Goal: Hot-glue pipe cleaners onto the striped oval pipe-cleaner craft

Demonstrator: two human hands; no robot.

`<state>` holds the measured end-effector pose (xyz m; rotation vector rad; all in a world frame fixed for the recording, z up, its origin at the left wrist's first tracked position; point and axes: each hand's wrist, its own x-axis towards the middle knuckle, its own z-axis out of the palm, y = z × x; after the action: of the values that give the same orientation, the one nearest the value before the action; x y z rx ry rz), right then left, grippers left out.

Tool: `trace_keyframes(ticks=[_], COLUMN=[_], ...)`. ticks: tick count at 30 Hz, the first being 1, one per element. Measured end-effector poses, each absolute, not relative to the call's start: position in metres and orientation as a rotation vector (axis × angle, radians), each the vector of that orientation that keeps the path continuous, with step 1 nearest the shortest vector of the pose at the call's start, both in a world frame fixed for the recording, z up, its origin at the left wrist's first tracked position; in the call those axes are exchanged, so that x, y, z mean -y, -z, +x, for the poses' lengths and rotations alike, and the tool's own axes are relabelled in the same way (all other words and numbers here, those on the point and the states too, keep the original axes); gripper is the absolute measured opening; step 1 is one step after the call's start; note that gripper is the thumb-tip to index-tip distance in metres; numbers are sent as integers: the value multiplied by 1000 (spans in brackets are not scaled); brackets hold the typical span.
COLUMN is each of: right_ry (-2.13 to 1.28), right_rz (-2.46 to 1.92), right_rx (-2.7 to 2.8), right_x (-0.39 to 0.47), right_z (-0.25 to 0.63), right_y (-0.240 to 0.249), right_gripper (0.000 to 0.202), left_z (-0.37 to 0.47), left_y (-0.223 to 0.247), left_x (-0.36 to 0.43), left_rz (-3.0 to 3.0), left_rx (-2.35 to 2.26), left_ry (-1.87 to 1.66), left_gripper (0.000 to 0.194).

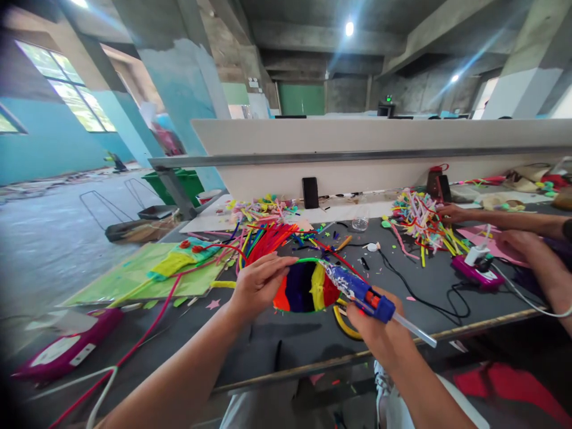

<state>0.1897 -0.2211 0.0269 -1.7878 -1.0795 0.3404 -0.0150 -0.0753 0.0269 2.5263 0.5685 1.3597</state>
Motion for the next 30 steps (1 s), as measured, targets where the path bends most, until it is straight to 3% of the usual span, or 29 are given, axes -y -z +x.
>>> trace_keyframes(ticks=[15,30], right_ry=[-379,-363], right_rz=[-1731,-1854], right_rx=[987,1096], right_x=[225,217], right_z=[185,190], right_y=[-36,-27], right_gripper=[23,20], left_z=[-12,-11], left_y=[-32,-29], left_x=[84,86], left_rz=[2451,2425], left_rx=[-555,-501], left_ry=[-1545,-1517], left_gripper=[25,26])
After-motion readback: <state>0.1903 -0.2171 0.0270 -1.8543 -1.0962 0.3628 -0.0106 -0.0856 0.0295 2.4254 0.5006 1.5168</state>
